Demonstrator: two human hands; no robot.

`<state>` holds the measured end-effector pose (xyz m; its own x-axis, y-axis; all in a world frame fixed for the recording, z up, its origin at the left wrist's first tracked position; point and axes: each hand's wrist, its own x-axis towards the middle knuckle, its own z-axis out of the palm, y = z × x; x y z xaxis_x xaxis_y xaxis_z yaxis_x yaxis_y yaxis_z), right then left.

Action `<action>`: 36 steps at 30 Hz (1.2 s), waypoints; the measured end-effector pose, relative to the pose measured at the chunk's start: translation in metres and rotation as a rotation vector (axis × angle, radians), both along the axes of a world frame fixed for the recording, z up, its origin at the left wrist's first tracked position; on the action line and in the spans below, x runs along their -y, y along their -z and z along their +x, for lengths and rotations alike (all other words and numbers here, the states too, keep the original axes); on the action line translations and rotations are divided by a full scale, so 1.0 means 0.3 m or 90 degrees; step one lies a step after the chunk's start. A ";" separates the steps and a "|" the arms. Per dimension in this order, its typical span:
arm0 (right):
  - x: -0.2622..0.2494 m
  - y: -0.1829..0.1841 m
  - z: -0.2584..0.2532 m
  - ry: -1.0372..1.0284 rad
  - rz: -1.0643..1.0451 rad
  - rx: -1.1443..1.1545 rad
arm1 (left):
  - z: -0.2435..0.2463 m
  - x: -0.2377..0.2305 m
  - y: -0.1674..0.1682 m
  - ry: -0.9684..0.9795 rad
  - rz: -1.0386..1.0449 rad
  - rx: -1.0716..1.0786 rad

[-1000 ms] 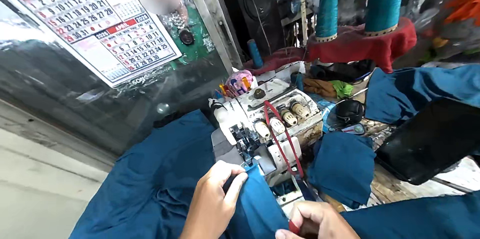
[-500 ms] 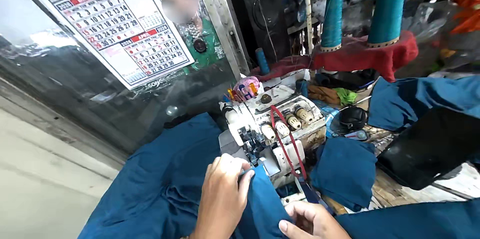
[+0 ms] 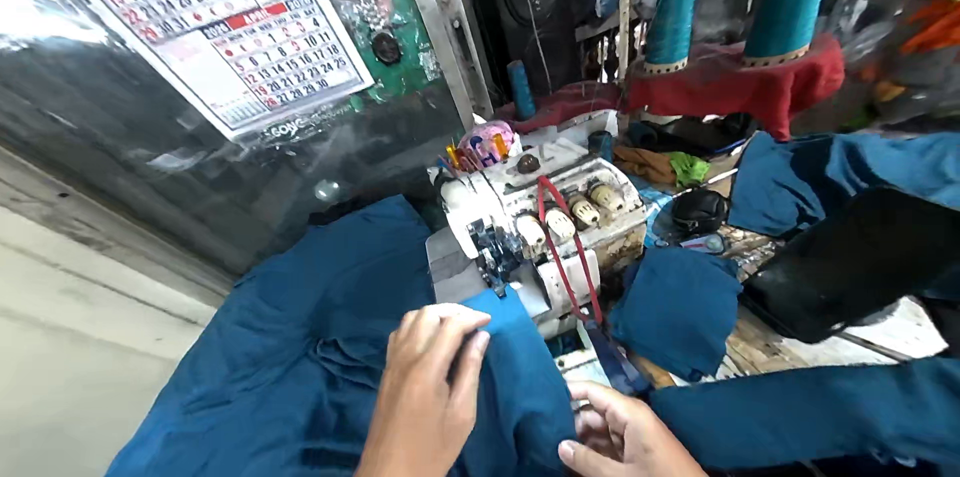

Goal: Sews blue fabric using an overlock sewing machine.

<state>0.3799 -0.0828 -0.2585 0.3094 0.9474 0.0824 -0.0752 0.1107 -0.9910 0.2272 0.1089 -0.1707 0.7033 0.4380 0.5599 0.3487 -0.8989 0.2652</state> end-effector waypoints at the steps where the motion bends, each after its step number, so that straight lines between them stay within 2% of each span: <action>1: 0.013 0.018 -0.003 0.004 0.002 0.000 | -0.029 0.037 -0.010 0.023 -0.026 0.031; 3: 0.027 0.028 0.001 0.016 0.013 -0.022 | -0.076 0.122 -0.003 0.089 -0.103 0.073; 6: 0.032 0.008 0.012 -0.013 0.039 -0.062 | -0.095 0.219 0.091 0.170 -0.187 0.044; 9: 0.038 -0.010 0.016 -0.053 0.076 -0.058 | -0.085 0.261 0.152 0.144 -0.156 0.005; 11: 0.033 0.001 0.003 -0.041 0.077 0.009 | -0.073 0.271 0.169 0.107 -0.115 -0.034; 13: 0.016 0.030 -0.019 0.009 0.039 0.096 | -0.059 0.265 0.200 0.086 -0.075 -0.039; 15: 0.004 0.050 -0.038 0.088 0.018 0.124 | -0.048 0.252 0.215 0.086 -0.046 -0.027; 18: 0.025 0.037 -0.040 0.132 0.028 0.094 | -0.052 0.245 0.191 0.108 -0.041 -0.035; 27: 0.067 0.004 -0.019 0.047 0.080 0.042 | -0.044 0.252 0.173 0.137 -0.101 -0.001; 32: 0.047 0.008 -0.030 0.100 0.075 0.032 | -0.041 0.264 0.157 0.143 -0.110 0.008; 36: 0.063 -0.012 -0.029 0.053 0.071 -0.003 | -0.076 0.266 0.080 0.141 -0.135 0.023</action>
